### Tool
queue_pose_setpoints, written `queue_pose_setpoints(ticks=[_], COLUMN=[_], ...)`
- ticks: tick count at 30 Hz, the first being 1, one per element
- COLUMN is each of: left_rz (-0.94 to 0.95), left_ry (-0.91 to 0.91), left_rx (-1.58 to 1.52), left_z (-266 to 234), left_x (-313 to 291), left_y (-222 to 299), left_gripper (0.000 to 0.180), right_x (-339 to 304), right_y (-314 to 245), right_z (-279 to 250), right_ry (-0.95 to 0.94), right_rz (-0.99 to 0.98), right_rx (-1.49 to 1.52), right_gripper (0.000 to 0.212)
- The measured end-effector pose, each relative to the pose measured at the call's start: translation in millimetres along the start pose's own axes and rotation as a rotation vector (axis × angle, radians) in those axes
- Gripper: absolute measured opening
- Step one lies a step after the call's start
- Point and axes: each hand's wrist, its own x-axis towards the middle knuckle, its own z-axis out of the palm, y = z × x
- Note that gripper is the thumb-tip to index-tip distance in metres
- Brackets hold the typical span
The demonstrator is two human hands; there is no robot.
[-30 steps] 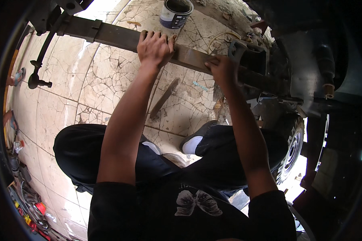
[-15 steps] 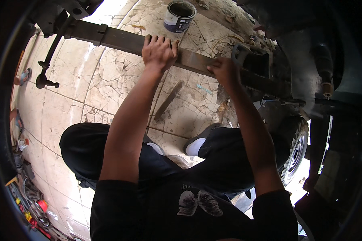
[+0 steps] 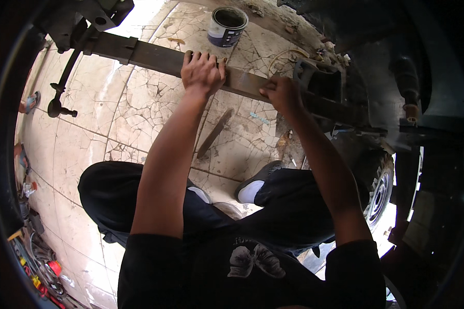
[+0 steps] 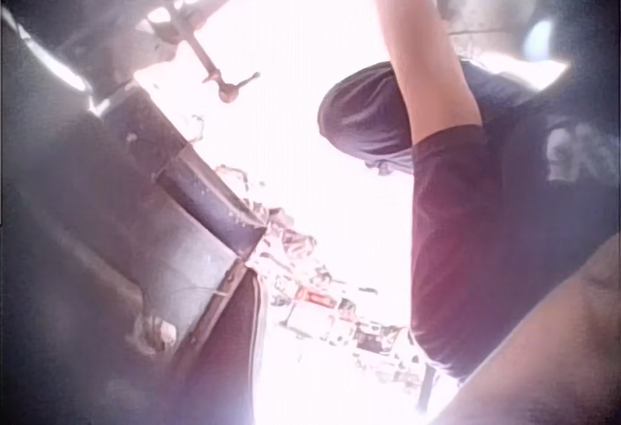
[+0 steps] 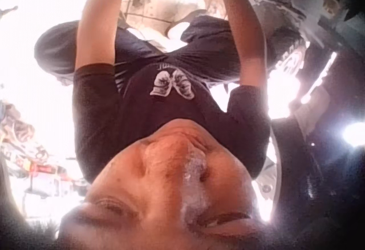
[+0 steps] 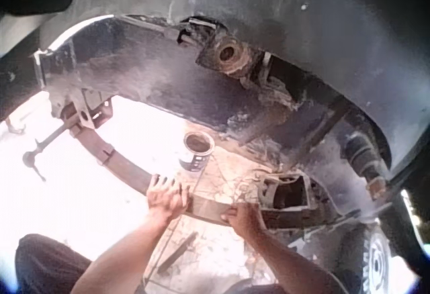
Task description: The person sits under a vehicle and repeatedly scrubs a metal frame section with a small abrasive tool, then briefly uses a hammer to tap the same area. The person continues scrubbing the frame throughout the clip.
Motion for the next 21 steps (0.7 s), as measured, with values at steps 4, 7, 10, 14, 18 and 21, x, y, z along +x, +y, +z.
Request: queue_pose_setpoints(ticks=[4, 7, 10, 14, 18, 21], left_rz=[0.029, 0.048, 0.050, 0.030, 0.043, 0.078], left_ry=[0.030, -0.022, -0.023, -0.001, -0.034, -0.016], left_rx=[-0.001, -0.015, -0.004, 0.001, 0.023, -0.018], left_z=[4.4, 2.0, 0.2, 0.9, 2.0, 2.5], left_x=[3.7, -1.5, -0.7, -3.2, -0.1, 1.9], left_y=[-3.8, -7.6, -9.7, -10.0, -4.4, -4.4], left_gripper=[0.038, 0.037, 0.037, 0.035, 0.032, 0.032], right_x=[31.5, 19.4, -4.1, -8.1, 25.3, 38.6], right_y=[-23.3, -19.1, 22.8, 7.9, -22.8, -16.1], right_z=[22.4, 14.7, -2.8, -7.0, 32.0, 44.5], right_ry=[0.036, 0.042, 0.033, 0.046, 0.132, 0.144], right_rz=[-0.069, -0.090, -0.093, -0.021, -0.079, -0.094], right_rx=[0.013, -0.060, -0.088, -0.096, -0.008, 0.091], right_gripper=[0.019, 0.018, 0.018, 0.018, 0.018, 0.018])
